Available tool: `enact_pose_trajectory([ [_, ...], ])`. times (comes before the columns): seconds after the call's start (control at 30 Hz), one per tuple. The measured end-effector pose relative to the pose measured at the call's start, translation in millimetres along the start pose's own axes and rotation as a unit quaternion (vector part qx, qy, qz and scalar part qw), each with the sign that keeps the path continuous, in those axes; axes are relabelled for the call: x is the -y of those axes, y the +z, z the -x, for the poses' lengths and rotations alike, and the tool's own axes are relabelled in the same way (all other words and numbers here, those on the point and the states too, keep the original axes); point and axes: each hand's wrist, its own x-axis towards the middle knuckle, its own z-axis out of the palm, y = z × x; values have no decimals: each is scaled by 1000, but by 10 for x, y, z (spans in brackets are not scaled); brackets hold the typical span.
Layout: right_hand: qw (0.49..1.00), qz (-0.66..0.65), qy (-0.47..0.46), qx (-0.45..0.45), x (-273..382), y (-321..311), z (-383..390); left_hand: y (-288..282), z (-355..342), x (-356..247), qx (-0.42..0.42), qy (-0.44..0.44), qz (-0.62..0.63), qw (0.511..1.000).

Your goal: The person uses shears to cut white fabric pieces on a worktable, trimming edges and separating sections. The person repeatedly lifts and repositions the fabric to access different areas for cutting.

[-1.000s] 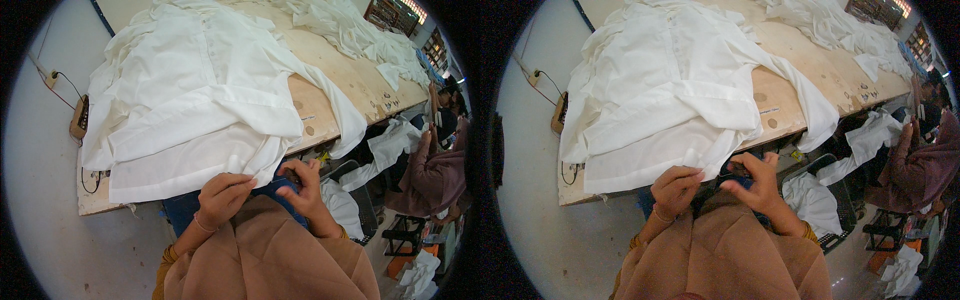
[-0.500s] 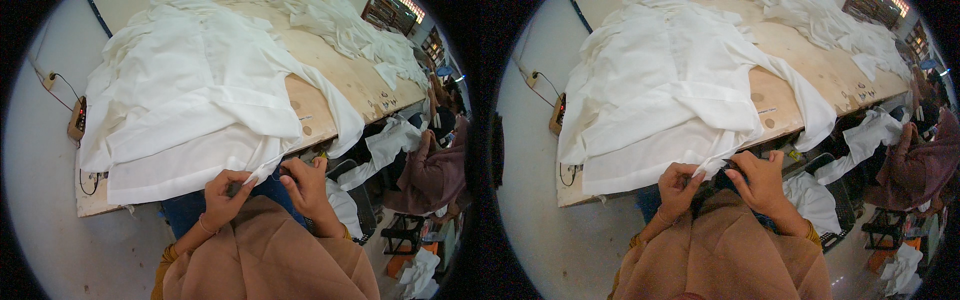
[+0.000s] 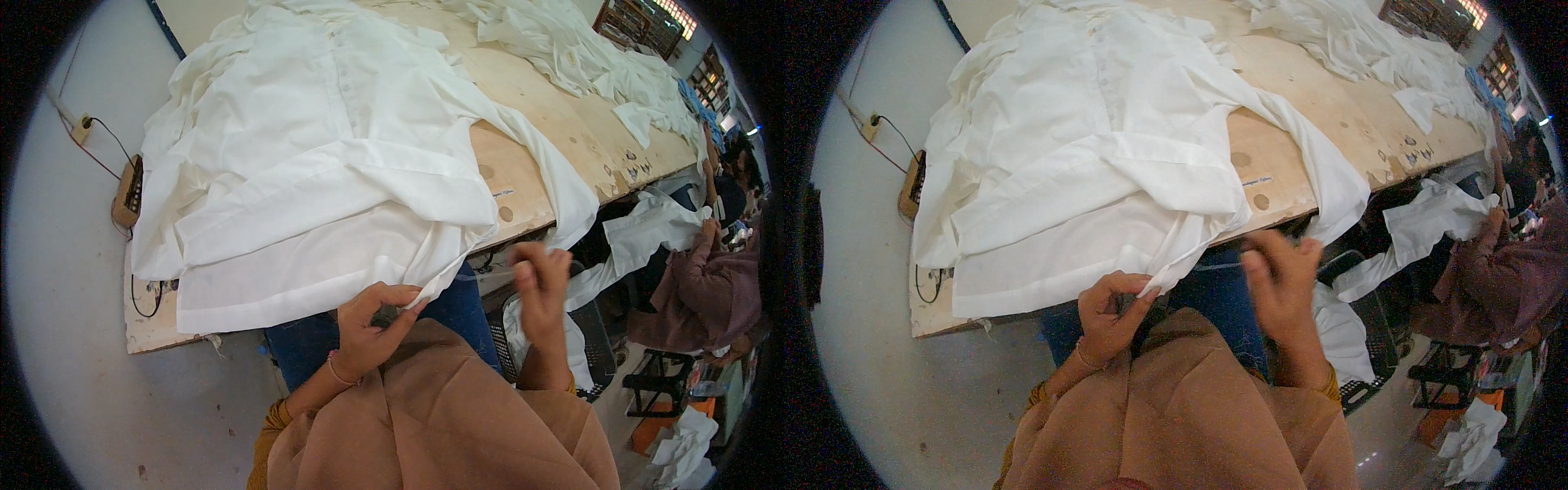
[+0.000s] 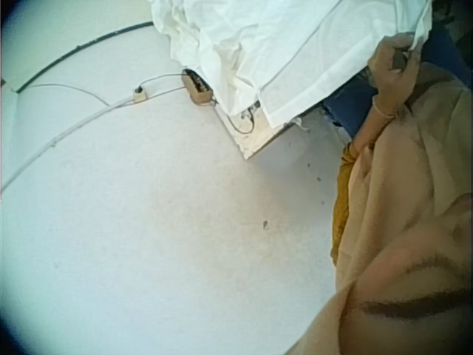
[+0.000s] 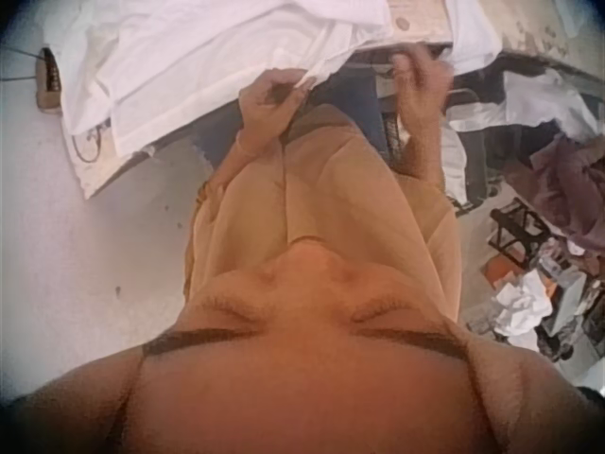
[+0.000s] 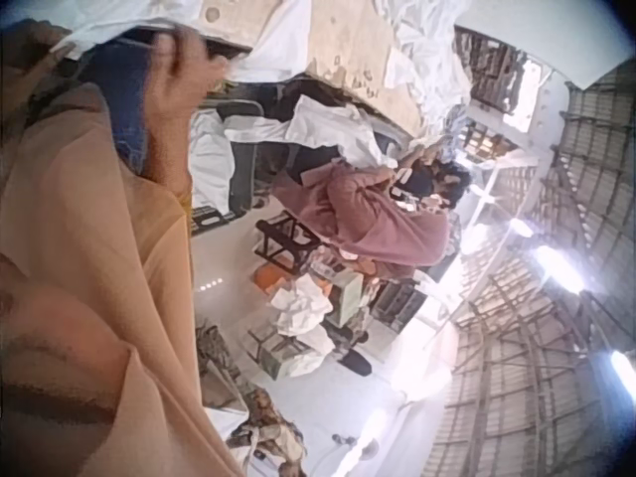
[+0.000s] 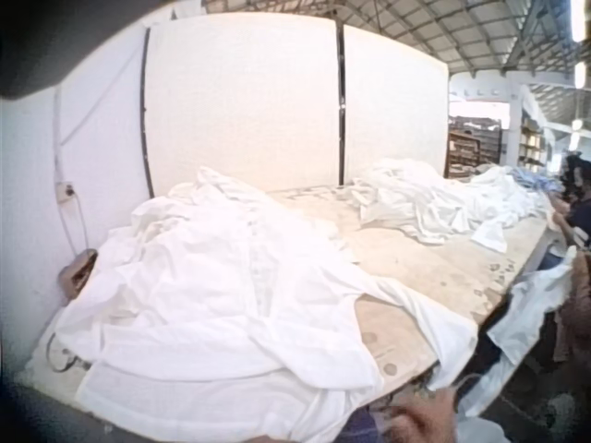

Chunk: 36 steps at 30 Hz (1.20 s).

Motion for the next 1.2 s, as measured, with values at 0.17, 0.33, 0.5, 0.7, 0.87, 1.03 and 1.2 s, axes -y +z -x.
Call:
enact_pose_trajectory([
  [0.17,940,290,111,-140,-218,-287,-65,4,-39,18,60,102,-53,992],
  [0.33,994,20,110,5,-404,-230,-12,45,-79,-15,169,207,-140,954],
  [0.5,947,-242,193,82,-370,318,8,148,-104,-66,271,185,-179,928],
  [0.7,897,-374,223,79,-358,450,0,257,-539,-73,192,152,-127,961],
  [0.87,895,-409,159,78,-277,418,-17,369,-851,-97,143,112,-169,969],
  [1.03,923,-357,118,80,-299,360,-32,391,-897,22,170,94,-137,971],
  [1.2,980,-122,45,153,-125,16,-159,331,-950,2,207,118,-196,951],
])
